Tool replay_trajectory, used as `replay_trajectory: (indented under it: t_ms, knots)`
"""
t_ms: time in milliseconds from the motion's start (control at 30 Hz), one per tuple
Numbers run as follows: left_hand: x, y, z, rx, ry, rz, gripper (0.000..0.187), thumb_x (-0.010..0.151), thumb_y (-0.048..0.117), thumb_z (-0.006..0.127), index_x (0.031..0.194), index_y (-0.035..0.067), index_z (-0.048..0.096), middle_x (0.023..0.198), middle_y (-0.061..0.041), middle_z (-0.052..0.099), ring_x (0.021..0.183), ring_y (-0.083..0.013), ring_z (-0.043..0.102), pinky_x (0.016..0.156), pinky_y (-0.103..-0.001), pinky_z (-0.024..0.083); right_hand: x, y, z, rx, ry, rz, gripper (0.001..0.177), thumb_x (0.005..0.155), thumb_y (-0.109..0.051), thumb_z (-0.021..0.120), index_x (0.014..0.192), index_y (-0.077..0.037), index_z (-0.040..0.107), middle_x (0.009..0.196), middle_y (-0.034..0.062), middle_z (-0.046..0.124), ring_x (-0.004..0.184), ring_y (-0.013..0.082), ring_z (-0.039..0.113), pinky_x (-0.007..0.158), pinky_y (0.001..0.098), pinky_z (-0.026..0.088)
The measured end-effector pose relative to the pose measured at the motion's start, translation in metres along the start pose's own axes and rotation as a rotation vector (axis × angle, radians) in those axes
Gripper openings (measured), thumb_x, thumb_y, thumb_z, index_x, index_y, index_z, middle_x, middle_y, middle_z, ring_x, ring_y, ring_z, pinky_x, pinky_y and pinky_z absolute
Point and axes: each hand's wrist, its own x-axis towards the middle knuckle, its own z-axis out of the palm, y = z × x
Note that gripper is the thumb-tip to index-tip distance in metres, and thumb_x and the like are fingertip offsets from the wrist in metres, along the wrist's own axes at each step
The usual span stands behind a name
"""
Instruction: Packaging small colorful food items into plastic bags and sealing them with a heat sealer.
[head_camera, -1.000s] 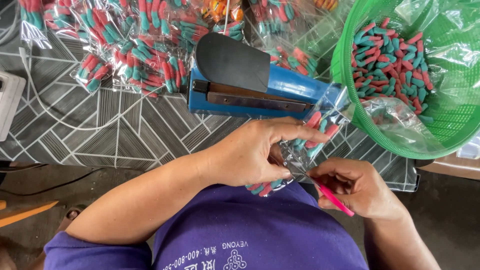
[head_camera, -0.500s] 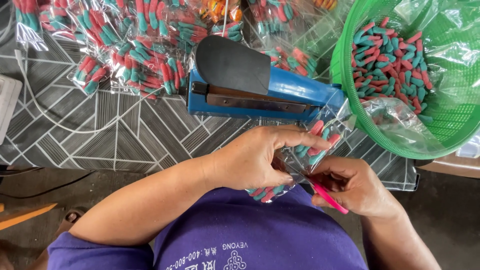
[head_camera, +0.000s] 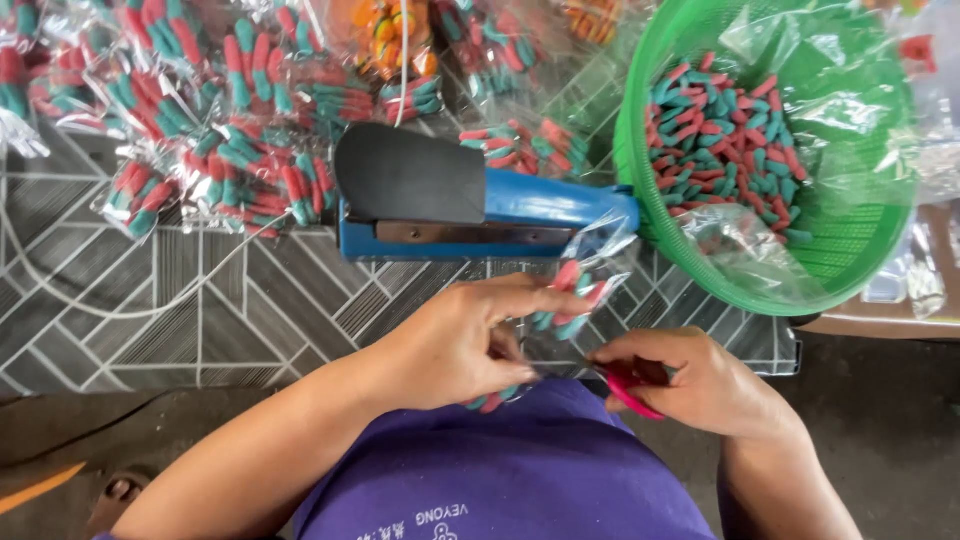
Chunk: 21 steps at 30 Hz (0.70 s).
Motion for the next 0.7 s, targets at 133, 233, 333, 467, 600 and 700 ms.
replay_trajectory:
  t_ms: [133, 233, 333, 467, 600, 700]
  knots:
    - [-0.005, -0.007, -0.009, -0.024, -0.016, -0.053, 0.061, 0.085, -0.012, 0.073, 0.14, 0.013, 0.064, 0.123, -0.007, 0.059, 0.054, -0.0157, 0.075, 0.058, -0.022, 0.059, -0.003, 0.037, -0.008, -0.496, 0.097, 0.009, 0.04, 0.091, -0.015, 0.066, 0.13, -0.023, 0.071, 0.115, -0.0017, 0.076, 0.105, 0.0189, 0.073, 0.084, 0.0364, 0.055]
    - [-0.001, -0.025, -0.014, 0.083, 0.012, -0.068, 0.055, 0.085, -0.013, 0.067, 0.132, 0.016, 0.071, 0.129, -0.005, 0.064, 0.054, -0.0097, 0.066, 0.06, -0.021, 0.06, -0.005, 0.043, -0.005, -0.726, 0.341, -0.151, 0.04, 0.094, -0.004, 0.063, 0.133, -0.011, 0.067, 0.117, 0.002, 0.067, 0.092, 0.0223, 0.07, 0.069, 0.0362, 0.059]
    - [0.008, -0.052, -0.021, 0.314, -0.042, 0.099, 0.057, 0.081, -0.014, 0.064, 0.128, 0.017, 0.072, 0.103, -0.001, 0.069, 0.078, -0.0151, 0.067, 0.069, -0.028, 0.051, -0.005, 0.016, 0.0, -0.734, 0.444, -0.187, 0.032, 0.096, -0.02, 0.066, 0.127, -0.014, 0.071, 0.126, -0.0007, 0.071, 0.104, 0.0186, 0.072, 0.076, 0.0361, 0.062]
    - [0.024, -0.065, -0.034, 0.343, -0.082, 0.131, 0.057, 0.077, -0.015, 0.074, 0.126, 0.015, 0.072, 0.115, -0.006, 0.072, 0.103, -0.0198, 0.07, 0.078, -0.03, 0.055, 0.02, -0.002, 0.008, -0.635, 0.436, -0.427, 0.026, 0.093, -0.011, 0.07, 0.117, -0.002, 0.071, 0.122, 0.0113, 0.072, 0.108, 0.0241, 0.071, 0.096, 0.0365, 0.06]
    - [0.035, -0.048, -0.034, 0.234, -0.075, 0.084, 0.047, 0.078, -0.013, 0.072, 0.121, 0.005, 0.074, 0.115, -0.021, 0.075, 0.102, -0.0375, 0.074, 0.079, -0.049, 0.063, 0.06, 0.037, 0.025, -0.656, 0.559, -0.537, 0.023, 0.094, -0.02, 0.072, 0.114, -0.009, 0.073, 0.107, 0.0049, 0.072, 0.097, 0.0248, 0.073, 0.08, 0.0303, 0.06]
    - [0.048, -0.046, -0.051, 0.255, -0.059, 0.118, 0.045, 0.077, -0.006, 0.077, 0.12, 0.008, 0.075, 0.117, -0.02, 0.076, 0.104, -0.035, 0.075, 0.078, -0.046, 0.063, 0.076, 0.038, 0.027, -0.784, 0.62, -0.5, 0.032, 0.097, -0.034, 0.068, 0.119, -0.011, 0.069, 0.115, 0.0033, 0.069, 0.107, 0.0234, 0.071, 0.083, 0.0321, 0.06]
